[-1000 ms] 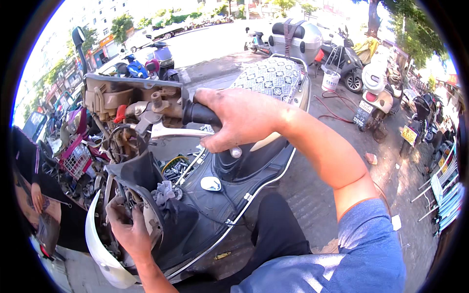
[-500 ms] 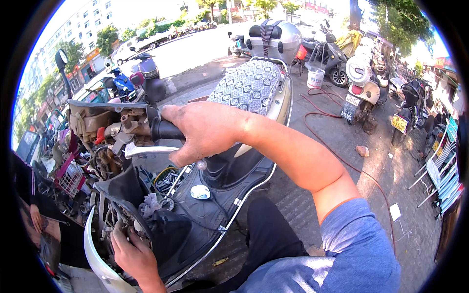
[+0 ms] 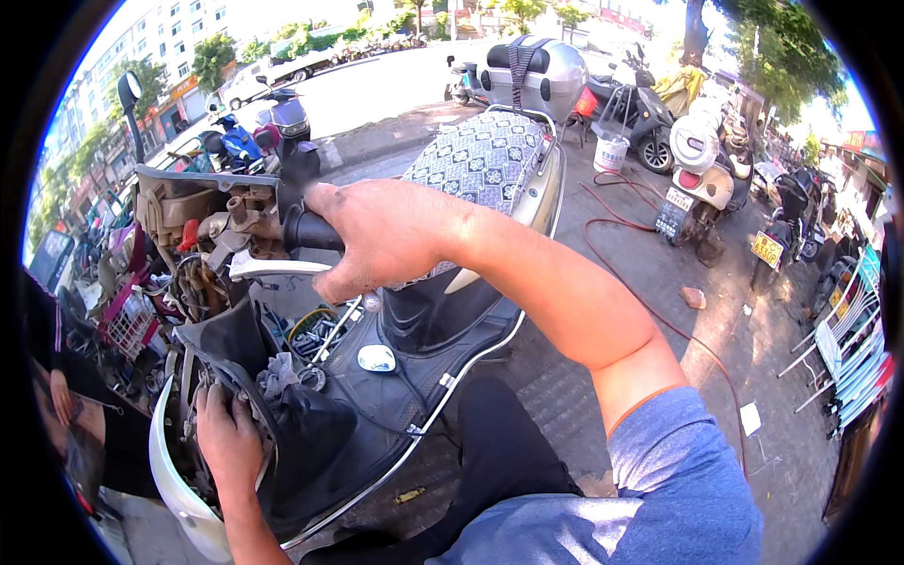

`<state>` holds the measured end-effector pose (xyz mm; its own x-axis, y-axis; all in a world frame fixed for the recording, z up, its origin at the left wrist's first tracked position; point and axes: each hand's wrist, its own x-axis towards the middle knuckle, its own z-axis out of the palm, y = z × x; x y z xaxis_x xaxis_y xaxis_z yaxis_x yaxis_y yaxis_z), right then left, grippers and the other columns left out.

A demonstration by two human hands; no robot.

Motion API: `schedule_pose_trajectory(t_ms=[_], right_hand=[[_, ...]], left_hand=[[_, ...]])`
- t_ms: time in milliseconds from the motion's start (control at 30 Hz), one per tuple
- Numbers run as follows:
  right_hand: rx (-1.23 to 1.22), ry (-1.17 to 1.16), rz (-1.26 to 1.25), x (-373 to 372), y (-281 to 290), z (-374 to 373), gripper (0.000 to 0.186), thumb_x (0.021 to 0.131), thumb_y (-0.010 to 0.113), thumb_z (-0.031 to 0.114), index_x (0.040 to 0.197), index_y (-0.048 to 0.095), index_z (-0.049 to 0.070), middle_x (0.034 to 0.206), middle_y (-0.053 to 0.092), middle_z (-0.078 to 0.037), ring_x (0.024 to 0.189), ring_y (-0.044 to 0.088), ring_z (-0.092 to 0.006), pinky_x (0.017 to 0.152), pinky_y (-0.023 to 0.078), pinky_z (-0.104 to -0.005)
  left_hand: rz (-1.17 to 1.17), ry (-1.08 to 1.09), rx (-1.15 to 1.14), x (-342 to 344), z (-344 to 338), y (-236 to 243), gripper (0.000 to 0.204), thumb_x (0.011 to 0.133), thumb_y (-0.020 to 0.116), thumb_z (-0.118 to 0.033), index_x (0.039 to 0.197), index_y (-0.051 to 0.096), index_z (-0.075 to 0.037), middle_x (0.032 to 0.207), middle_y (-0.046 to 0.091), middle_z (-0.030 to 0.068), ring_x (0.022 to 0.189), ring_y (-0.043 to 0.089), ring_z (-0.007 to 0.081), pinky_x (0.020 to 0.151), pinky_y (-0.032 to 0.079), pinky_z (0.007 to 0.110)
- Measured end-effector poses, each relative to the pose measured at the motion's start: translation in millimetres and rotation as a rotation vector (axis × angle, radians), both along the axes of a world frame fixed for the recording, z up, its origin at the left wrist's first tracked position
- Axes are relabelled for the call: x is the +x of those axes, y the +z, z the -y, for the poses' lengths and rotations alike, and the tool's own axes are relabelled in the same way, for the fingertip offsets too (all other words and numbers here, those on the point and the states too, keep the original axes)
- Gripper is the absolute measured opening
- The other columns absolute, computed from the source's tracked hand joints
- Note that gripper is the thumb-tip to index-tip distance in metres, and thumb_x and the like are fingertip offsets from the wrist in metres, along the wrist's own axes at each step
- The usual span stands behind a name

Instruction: The person removes the front plastic housing of a scooter and uses their hands to disconnect and adjust the wiring and internal mechanical components near the handlebars. They reach inside the assembly to work on specific parts and briefly lower themselves to access the lower frame of the vehicle.

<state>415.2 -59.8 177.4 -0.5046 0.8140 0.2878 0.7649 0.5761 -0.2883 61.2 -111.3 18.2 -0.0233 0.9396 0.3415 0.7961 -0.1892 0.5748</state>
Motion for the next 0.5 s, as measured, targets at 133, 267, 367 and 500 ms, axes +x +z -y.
schedule_pose_trajectory(t_ms=[133,267,367,500], right_hand=[[-0.002,0.0,0.016,-3.5,5.4,1.0,0.077,0.077,0.078,0.045,0.126,0.057,-0.01,0.109,0.074,-0.034,0.105,0.073,-0.0481,0.096,0.057,-0.0517],[-0.035,0.003,0.02,-5.6,10.2,5.1,0.078,0.078,0.078,0.046,0.128,0.056,-0.01,0.11,0.074,-0.034,0.108,0.072,-0.0475,0.097,0.056,-0.0514],[-0.028,-0.002,0.032,-4.0,7.6,1.9,0.079,0.078,0.078,0.046,0.129,0.056,-0.01,0.11,0.074,-0.033,0.109,0.072,-0.0473,0.097,0.057,-0.0511],[-0.032,-0.002,0.024,1.9,5.0,-2.1,0.079,0.079,0.079,0.045,0.131,0.055,-0.01,0.11,0.074,-0.034,0.107,0.072,-0.0478,0.097,0.057,-0.0499]], left_hand=[[0.782,-0.108,-0.294,-48.7,-5.3,-1.2,0.03,0.109,0.062,-0.014,0.131,0.068,0.005,0.108,0.073,0.0069,0.098,0.071,0.0171,0.086,0.056,0.033],[0.991,-0.422,-0.508,-92.5,-40.3,-24.1,0.03,0.098,0.077,-0.02,0.121,0.071,0.0,0.096,0.072,0.0068,0.074,0.068,0.0179,0.057,0.05,0.028],[1.118,-0.51,-0.498,-85.7,-49.8,-30.3,0.044,0.09,0.087,-0.02,0.124,0.071,0.002,0.101,0.077,0.0095,0.082,0.074,0.0209,0.068,0.059,0.032],[1.189,-0.591,-0.458,-67.8,-48.9,-38.9,0.06,0.087,0.09,-0.022,0.136,0.067,0.004,0.117,0.079,0.0133,0.097,0.078,0.0249,0.085,0.064,0.037]])
